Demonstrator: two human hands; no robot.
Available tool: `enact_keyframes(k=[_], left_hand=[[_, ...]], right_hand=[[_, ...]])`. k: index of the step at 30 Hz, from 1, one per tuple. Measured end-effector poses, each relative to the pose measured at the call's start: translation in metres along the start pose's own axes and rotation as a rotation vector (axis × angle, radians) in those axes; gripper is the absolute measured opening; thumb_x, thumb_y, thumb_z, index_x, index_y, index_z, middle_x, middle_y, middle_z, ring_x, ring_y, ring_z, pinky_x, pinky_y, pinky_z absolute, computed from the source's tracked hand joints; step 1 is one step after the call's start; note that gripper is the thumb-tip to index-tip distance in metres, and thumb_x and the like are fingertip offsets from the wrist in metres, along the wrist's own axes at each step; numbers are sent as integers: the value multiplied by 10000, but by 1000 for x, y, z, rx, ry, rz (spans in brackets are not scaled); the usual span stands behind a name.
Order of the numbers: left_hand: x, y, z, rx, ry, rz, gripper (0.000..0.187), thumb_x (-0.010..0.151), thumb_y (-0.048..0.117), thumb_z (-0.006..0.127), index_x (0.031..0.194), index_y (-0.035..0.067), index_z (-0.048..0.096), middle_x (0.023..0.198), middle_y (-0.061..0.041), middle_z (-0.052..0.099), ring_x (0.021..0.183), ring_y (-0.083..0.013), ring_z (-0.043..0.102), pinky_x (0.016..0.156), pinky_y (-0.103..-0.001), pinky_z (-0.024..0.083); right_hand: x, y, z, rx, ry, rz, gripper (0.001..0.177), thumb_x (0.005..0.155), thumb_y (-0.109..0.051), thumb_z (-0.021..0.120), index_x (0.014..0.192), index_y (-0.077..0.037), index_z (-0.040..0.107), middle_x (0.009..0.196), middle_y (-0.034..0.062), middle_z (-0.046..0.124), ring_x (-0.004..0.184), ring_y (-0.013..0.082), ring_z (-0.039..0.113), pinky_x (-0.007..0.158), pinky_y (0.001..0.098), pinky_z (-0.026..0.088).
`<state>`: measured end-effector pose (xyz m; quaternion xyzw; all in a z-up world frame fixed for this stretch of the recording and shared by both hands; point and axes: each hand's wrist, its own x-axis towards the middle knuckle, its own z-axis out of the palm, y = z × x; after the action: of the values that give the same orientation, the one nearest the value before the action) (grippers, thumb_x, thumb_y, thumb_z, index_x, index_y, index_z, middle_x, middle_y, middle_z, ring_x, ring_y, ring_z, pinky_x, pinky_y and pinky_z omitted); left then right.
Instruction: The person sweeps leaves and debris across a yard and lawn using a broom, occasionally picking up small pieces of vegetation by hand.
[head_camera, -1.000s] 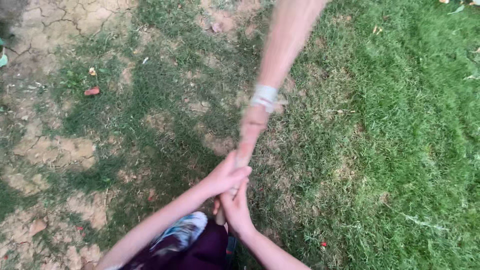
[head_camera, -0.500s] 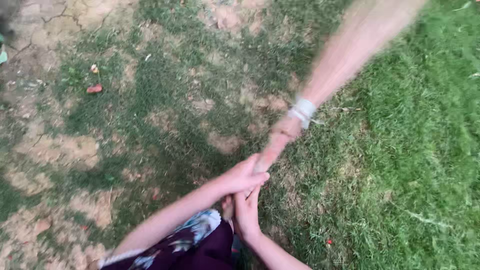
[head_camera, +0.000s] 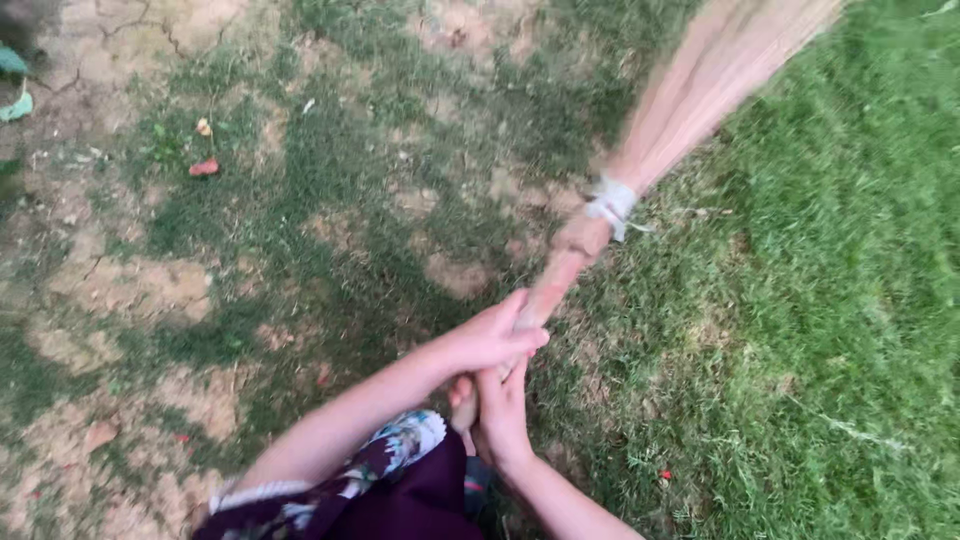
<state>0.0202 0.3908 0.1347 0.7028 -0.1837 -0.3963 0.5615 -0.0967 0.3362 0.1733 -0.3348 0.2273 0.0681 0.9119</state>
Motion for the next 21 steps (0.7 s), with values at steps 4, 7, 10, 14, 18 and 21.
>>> enact_keyframes(k=[4,7,10,14,18,21], left_hand=[[0,-26,11,96,553,27,685,949,317,678,1399,-82,351,1105,-201,640,952,-290,704,777,-407,594],[24,-43,2,24,535,-121,538,963,296,639,1284,-97,464,986,-223,697,816,-284,738,652,-388,611],[21,-26,-5,127,234,-137,592,940,263,659,1348,-86,408,1023,-251,704,842,-283,742,677,-368,610],[-9,1,-5,279,-110,292,705,949,258,728,1500,-19,387,1217,-219,677,1055,-250,697,860,-345,571],[-69,-32,-16,315,355,433,705,969,240,730,1521,-23,378,1281,-230,650,1153,-264,670,926,-386,555],[-115,-91,-29,-216,821,232,679,904,282,623,1467,43,327,1091,-136,654,923,-186,681,736,-329,586]], right_hand=[[22,-17,-41,-130,-125,306,365,953,-162,552,1287,-199,411,741,-13,562,518,107,511,430,257,436],[51,-18,-70,78,-243,300,302,1123,-114,616,1241,16,370,823,26,566,571,85,510,416,218,403],[22,24,-50,-168,-2,-54,355,1061,-229,560,1321,-36,414,762,66,572,564,142,573,455,270,468],[13,57,-35,-77,-41,-208,401,1026,-179,529,1302,-93,250,869,87,635,734,173,670,640,310,581],[30,66,-40,-471,-340,-145,709,1014,-142,538,1507,-152,29,854,84,661,720,177,677,643,314,595],[67,77,-15,-723,-579,199,847,945,-139,572,1593,-184,27,713,39,606,566,132,604,508,282,530]])
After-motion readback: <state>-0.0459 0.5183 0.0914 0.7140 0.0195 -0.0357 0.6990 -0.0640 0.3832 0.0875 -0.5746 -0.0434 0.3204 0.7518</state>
